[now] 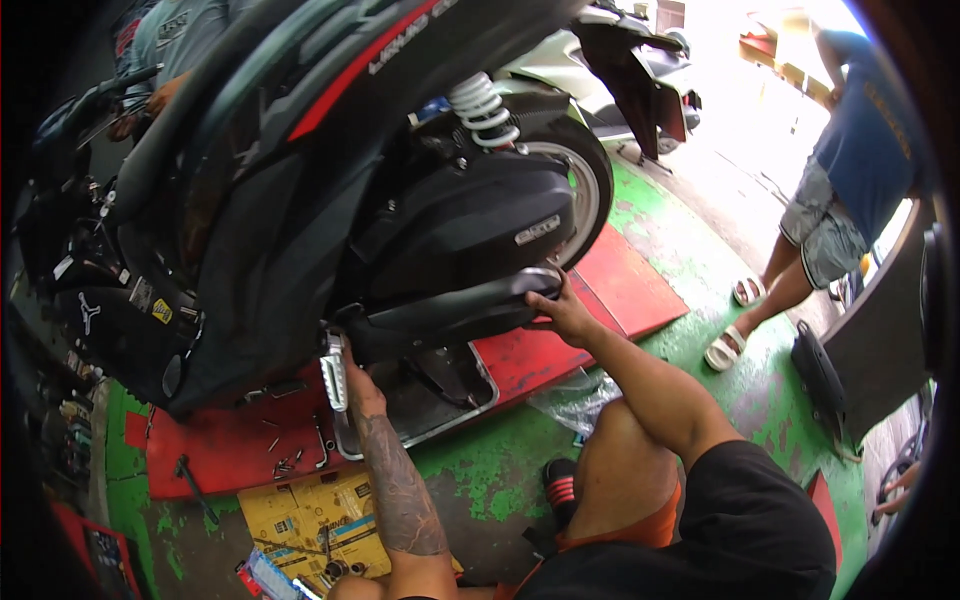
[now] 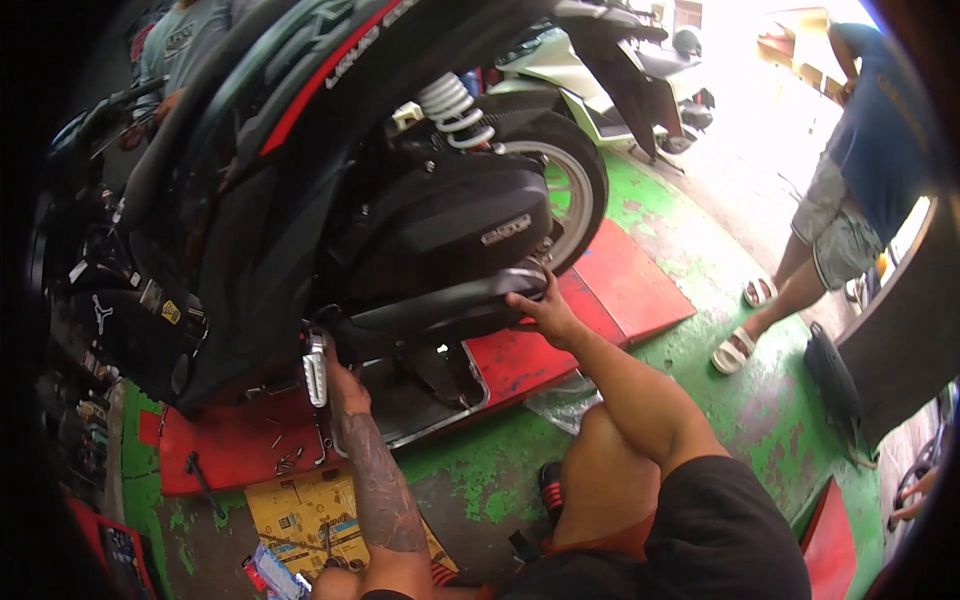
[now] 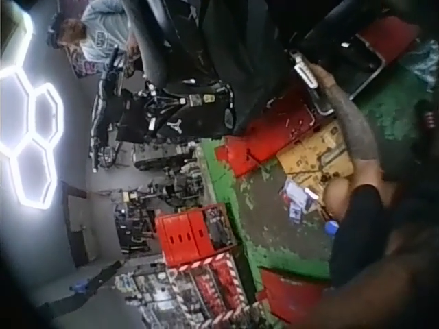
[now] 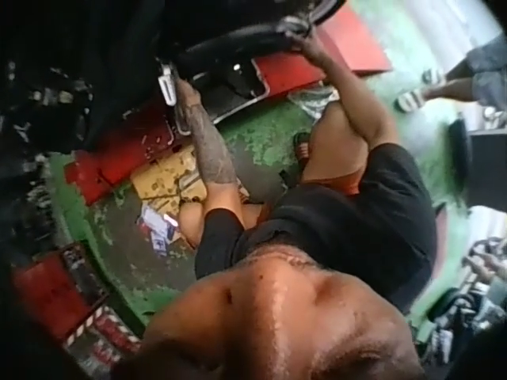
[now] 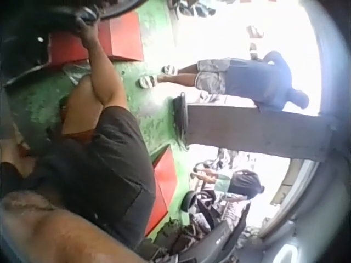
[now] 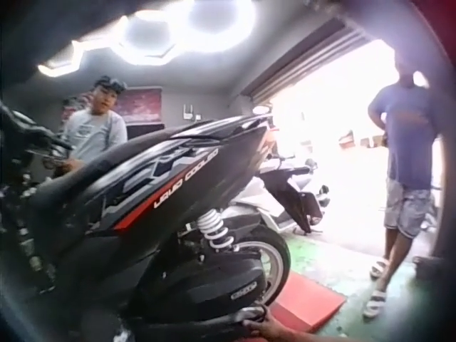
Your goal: Performing maintenance and repair on a motorcycle, including removing engine components and using power tools.
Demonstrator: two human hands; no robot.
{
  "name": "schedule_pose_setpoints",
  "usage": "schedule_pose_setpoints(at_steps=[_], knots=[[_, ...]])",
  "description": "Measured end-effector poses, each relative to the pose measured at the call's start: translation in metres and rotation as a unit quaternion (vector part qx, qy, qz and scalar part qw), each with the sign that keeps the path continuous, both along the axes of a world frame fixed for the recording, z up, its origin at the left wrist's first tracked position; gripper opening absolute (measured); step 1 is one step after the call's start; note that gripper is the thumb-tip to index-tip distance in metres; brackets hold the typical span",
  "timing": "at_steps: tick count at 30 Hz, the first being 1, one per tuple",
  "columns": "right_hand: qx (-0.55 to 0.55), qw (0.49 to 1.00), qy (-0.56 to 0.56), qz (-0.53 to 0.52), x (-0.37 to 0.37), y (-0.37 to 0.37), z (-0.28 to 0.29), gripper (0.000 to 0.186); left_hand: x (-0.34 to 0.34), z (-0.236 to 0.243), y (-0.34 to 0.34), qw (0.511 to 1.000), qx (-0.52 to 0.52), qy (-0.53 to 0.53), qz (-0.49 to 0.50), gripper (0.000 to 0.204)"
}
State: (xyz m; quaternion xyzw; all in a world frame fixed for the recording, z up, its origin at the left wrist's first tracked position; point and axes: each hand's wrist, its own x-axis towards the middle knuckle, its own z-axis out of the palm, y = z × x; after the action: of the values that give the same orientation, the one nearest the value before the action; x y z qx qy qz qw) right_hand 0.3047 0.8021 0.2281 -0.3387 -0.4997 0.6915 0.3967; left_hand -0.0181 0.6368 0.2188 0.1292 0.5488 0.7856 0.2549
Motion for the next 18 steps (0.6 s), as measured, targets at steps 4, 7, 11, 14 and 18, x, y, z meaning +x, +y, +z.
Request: schedule_pose_setpoints(at_steps=[4,7,11,14,18], knots=[[0.046,0.999,-0.022,-0.003,0.024,0.004,-0.018,0.082,0.026,0.002,0.001,0.998,0.016,0.066,0.005,0.067],[0.011,0.999,0.027,0.016,0.034,-0.007,-0.012,0.086,0.018,-0.012,0.010,0.989,0.074,0.123,0.044,0.067],[0.002,1.000,0.019,0.022,0.027,-0.015,-0.003,0.091,0.007,-0.048,0.025,0.971,0.160,0.172,0.038,0.068],[0.008,0.999,0.012,0.033,0.017,-0.010,0.001,0.091,-0.010,-0.072,0.042,0.963,0.201,0.165,0.064,0.062],[0.009,0.999,0.015,0.033,0.010,-0.004,0.000,0.092,-0.035,-0.108,0.049,0.986,0.130,0.100,-0.012,0.062]])
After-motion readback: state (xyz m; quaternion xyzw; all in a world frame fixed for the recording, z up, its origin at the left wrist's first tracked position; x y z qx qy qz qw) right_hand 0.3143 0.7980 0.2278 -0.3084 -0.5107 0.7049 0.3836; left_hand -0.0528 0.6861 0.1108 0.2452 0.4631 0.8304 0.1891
